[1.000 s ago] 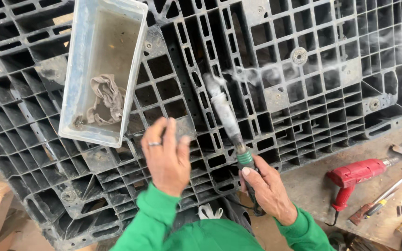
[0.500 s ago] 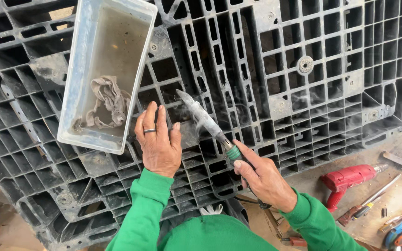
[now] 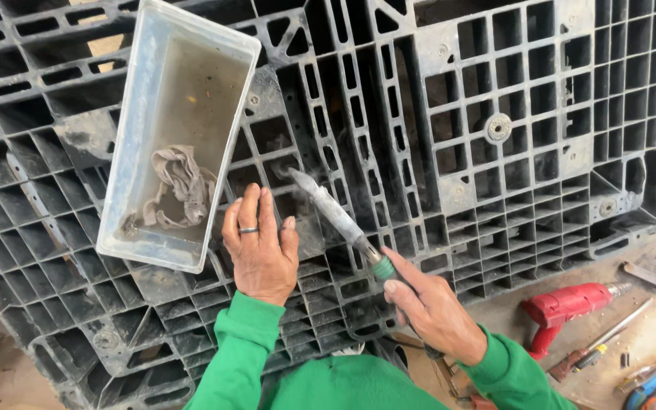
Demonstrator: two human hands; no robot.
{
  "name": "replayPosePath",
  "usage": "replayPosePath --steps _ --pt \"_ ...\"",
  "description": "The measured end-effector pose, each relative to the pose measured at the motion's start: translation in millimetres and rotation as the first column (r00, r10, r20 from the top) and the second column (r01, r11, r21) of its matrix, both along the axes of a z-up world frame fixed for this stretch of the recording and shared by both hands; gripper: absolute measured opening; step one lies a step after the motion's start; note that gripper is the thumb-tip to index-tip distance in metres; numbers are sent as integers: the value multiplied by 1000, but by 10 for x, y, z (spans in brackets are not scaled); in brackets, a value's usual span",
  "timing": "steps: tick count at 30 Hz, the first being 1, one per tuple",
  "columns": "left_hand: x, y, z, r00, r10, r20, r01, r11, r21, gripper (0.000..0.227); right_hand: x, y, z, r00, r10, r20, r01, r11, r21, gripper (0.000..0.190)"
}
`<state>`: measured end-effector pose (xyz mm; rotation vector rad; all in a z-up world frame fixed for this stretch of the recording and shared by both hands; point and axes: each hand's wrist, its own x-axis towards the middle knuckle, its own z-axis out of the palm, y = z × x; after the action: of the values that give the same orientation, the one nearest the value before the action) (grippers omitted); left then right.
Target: The person uses a specialized heating tool to melt and smooth out debris or plastic residue from the crevices of a large black plastic pallet, occasionally dipping the tool into a container of water.
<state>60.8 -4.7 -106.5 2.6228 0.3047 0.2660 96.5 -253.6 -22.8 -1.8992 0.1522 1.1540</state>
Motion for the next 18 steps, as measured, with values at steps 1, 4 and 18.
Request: replayPosePath --steps 1,4,18 --pt "-20 -5 4 1000 -2 -11 2 1000 -5 54 -11 -7 -15 1000 -2 -11 2 1000 -4 59" --pt "-10 1 6 1000 -9 -4 9 1000 2 54 -8 -3 -52 997 3 80 -5 1000 26 59" --pt "41 -15 60 1000 -4 -12 4 1000 -6 56 -107 -31 -86 911 -310 -273 375 898 230 55"
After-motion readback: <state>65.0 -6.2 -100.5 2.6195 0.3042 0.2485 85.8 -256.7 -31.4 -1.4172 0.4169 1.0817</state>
